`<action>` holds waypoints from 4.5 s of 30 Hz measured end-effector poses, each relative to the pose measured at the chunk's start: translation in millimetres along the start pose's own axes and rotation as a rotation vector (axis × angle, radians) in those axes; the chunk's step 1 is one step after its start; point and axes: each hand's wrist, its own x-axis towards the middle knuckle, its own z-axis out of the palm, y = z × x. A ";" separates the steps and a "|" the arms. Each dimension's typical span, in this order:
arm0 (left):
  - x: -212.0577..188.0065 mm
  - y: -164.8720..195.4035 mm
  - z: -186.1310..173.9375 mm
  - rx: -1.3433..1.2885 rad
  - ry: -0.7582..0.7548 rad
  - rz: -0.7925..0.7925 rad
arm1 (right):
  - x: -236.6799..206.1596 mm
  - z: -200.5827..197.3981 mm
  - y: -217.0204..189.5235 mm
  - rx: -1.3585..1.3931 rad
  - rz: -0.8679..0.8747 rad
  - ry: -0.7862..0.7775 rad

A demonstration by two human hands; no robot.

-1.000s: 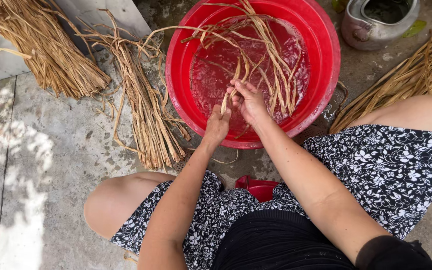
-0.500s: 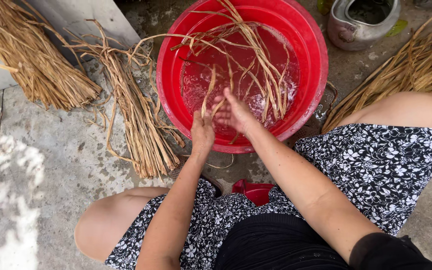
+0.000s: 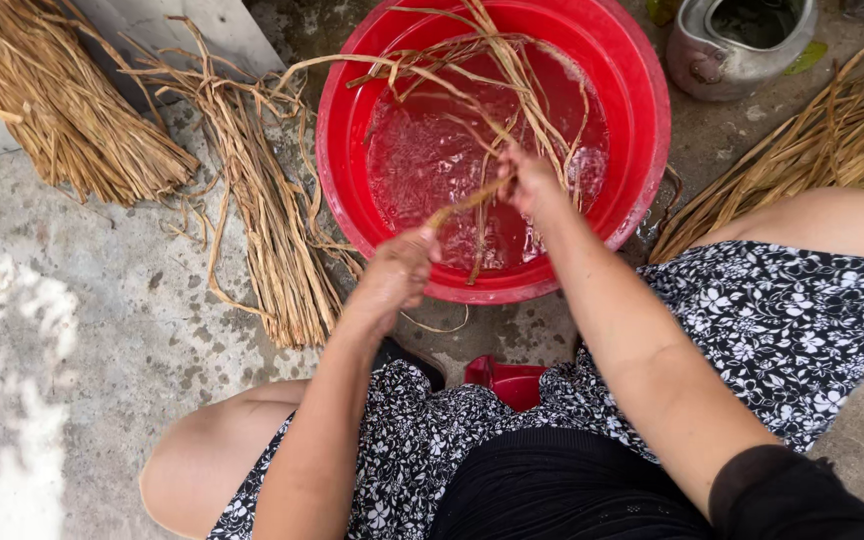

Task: The person sits on a low stool outdoors and washes bundles of dried leaves in a large red basin of water. They dunk each bundle, swish and rub the leaves under water, squeeze them, and set washed bundles on the wet concrete beside the basin.

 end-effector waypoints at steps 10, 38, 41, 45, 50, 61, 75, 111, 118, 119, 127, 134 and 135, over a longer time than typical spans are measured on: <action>-25.3 60.7 -62.8 -0.456 0.254 0.460 | 21.4 -22.1 -51.9 -0.355 -0.321 -0.046; 101.5 -71.9 -18.0 -0.161 0.153 -0.014 | -16.2 8.9 90.5 -1.235 0.126 -0.583; 99.0 -71.5 -18.6 -0.161 0.164 -0.003 | -10.7 4.0 83.5 -1.343 -0.012 -0.474; 95.6 -70.9 -25.0 -0.176 0.193 -0.007 | -4.8 -14.7 50.0 -1.264 0.096 0.069; 98.4 -72.5 -20.4 -0.262 0.182 -0.024 | -23.3 -10.2 44.7 -1.243 0.041 -0.007; 117.1 -66.3 -22.4 0.107 0.431 0.020 | -47.0 54.6 78.1 -1.396 -0.530 -0.433; 155.7 -59.1 25.8 -0.220 0.457 0.186 | -33.3 31.7 33.4 -1.246 -0.711 -0.413; 98.2 -48.9 -26.7 -0.242 0.264 0.011 | 11.4 -0.7 61.1 -0.510 0.108 -0.271; 110.1 -57.3 -3.2 -0.151 0.209 -0.037 | -32.3 51.6 63.9 -0.124 -0.064 -0.213; 110.2 -55.8 -2.7 -0.198 0.158 -0.045 | -33.3 50.2 60.8 -0.132 -0.115 -0.265; 100.1 -47.0 11.4 -0.232 0.015 -0.177 | -26.1 35.9 52.8 -0.327 -0.161 -0.266; 102.9 -33.5 -17.8 -0.207 0.297 0.247 | 7.0 -39.5 10.3 -0.559 -0.486 0.493; 103.5 -35.7 -23.0 -0.170 0.343 0.331 | 10.2 -48.0 11.0 -0.711 -0.543 0.558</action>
